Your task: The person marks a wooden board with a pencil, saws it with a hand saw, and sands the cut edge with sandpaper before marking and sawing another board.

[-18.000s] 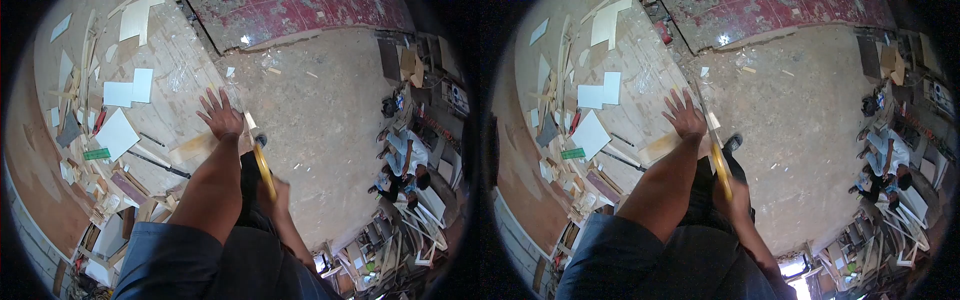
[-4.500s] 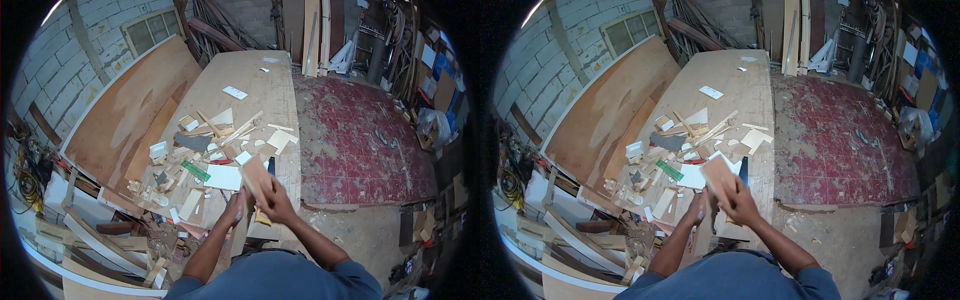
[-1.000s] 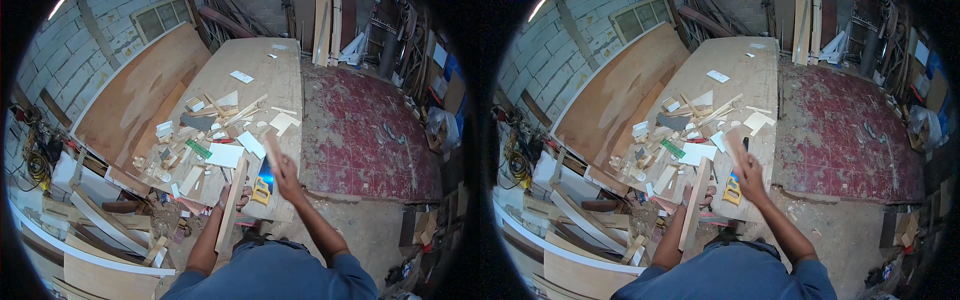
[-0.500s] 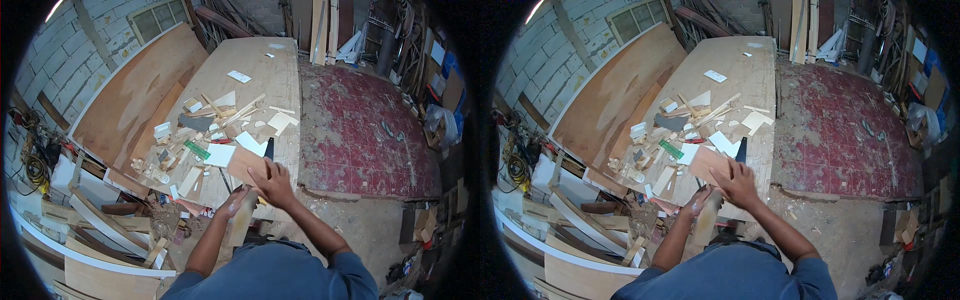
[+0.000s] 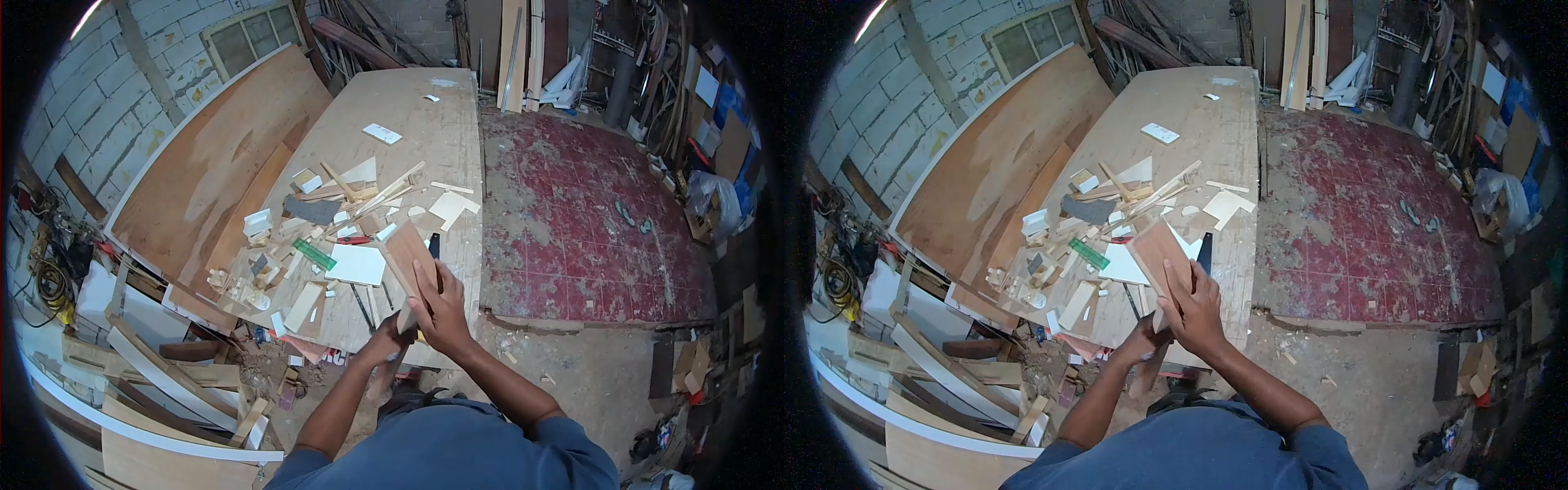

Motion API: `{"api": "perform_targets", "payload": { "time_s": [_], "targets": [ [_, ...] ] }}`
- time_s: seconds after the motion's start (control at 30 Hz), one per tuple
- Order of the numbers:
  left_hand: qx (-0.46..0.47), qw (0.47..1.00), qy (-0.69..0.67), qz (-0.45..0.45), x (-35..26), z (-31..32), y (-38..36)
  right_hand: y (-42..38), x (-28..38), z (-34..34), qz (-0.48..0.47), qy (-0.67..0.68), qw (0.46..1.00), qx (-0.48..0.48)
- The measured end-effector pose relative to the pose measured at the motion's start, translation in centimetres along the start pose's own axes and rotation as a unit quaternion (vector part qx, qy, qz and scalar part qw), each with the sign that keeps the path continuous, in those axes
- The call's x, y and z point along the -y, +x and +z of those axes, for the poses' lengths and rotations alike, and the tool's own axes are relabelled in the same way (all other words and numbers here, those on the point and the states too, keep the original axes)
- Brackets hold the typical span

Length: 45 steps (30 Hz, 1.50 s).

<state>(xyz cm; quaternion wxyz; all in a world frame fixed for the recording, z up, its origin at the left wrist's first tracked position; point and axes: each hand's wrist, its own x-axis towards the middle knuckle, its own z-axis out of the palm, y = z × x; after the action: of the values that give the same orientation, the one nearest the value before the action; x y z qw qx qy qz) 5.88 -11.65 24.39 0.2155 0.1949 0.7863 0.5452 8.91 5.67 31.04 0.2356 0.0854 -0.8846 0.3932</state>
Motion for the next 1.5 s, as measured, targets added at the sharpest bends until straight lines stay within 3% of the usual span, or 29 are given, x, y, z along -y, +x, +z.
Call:
{"api": "perform_targets", "payload": {
  "time_s": [0.03,0.1,0.17,0.23,0.3,0.4,0.47,0.5,0.57,0.63,0.7,0.77,0.83,0.97,1.1,1.17,1.2,1.23,1.3,1.33,1.37,1.43,1.5],
  "targets": [
    [0.001,1.000,-0.002,0.000,-0.4,0.2,0.0,0.5,0.1,-0.5,0.001,-0.001,1.000,0.001],
    [-0.064,0.994,0.019,0.088,-1.6,0.5,0.0,1.1,0.2,-1.3,-0.070,-0.006,0.997,-0.035],
    [-0.096,0.993,-0.017,0.061,-2.9,0.6,0.2,0.9,-1.1,-0.3,-0.052,0.014,0.998,-0.025],
    [-0.101,0.994,-0.033,0.017,-1.8,0.7,1.0,0.4,-1.5,0.6,0.026,0.106,0.994,-0.006],
    [-0.166,0.970,0.067,0.162,-0.6,2.3,2.0,-0.1,-0.3,0.7,-0.006,0.136,0.991,-0.014],
    [-0.133,0.986,-0.016,0.095,-4.4,2.8,1.3,0.5,-0.4,1.0,-0.032,0.148,0.988,-0.034],
    [-0.176,0.967,0.089,0.160,-5.0,2.7,0.8,1.8,-2.5,2.0,-0.004,0.279,0.959,-0.043],
    [-0.177,0.967,0.088,0.158,-5.1,2.2,1.0,1.6,-2.7,2.3,-0.004,0.280,0.959,-0.041],
    [-0.194,0.967,0.121,0.116,-4.8,1.0,1.5,0.6,-2.8,2.8,0.065,0.430,0.900,0.024],
    [-0.245,0.940,0.175,0.163,-3.6,0.3,2.0,-0.8,-2.2,2.0,0.085,0.429,0.899,0.038],
    [-0.250,0.918,0.270,0.150,-3.9,-0.1,1.7,-1.3,-2.3,1.5,0.183,0.530,0.826,0.058],
    [-0.251,0.908,0.300,0.148,-4.2,0.4,1.2,-0.9,-4.1,1.9,0.208,0.587,0.783,0.017],
    [-0.195,0.873,0.394,0.210,-5.9,0.2,0.4,-0.5,-4.1,1.0,0.231,0.630,0.741,0.017],
    [-0.218,0.821,0.475,0.230,-5.9,-1.7,0.4,-1.5,-5.3,-0.2,0.293,0.616,0.728,0.073],
    [-0.195,0.796,0.520,0.240,-4.5,-1.1,0.1,0.5,-4.8,-3.9,0.261,0.668,0.696,-0.002],
    [-0.192,0.784,0.539,0.239,-4.7,-1.5,0.2,0.0,-5.2,-3.4,0.252,0.581,0.774,0.028],
    [-0.193,0.770,0.558,0.241,-5.2,-1.8,0.4,-1.2,-7.2,-1.2,0.272,0.584,0.764,0.050],
    [-0.193,0.770,0.558,0.241,-5.8,-1.8,0.7,-2.4,-6.4,-0.8,0.352,0.631,0.686,0.083],
    [-0.225,0.799,0.503,0.238,-6.9,-1.2,0.7,-4.0,-5.5,1.0,0.342,0.567,0.743,0.091],
    [-0.222,0.807,0.492,0.240,-6.7,-1.0,0.9,-4.2,-6.0,1.4,0.353,0.600,0.711,0.101],
    [-0.223,0.807,0.492,0.239,-6.7,-0.5,0.8,-3.8,-6.9,1.2,0.354,0.599,0.711,0.103],
    [-0.187,0.836,0.465,0.222,-6.5,0.9,0.1,-1.7,-8.1,-0.3,0.324,0.684,0.653,0.037],
    [-0.169,0.846,0.461,0.210,-6.8,1.7,-0.3,-1.3,-8.5,-1.0,0.274,0.675,0.685,0.035]
  ]
}}
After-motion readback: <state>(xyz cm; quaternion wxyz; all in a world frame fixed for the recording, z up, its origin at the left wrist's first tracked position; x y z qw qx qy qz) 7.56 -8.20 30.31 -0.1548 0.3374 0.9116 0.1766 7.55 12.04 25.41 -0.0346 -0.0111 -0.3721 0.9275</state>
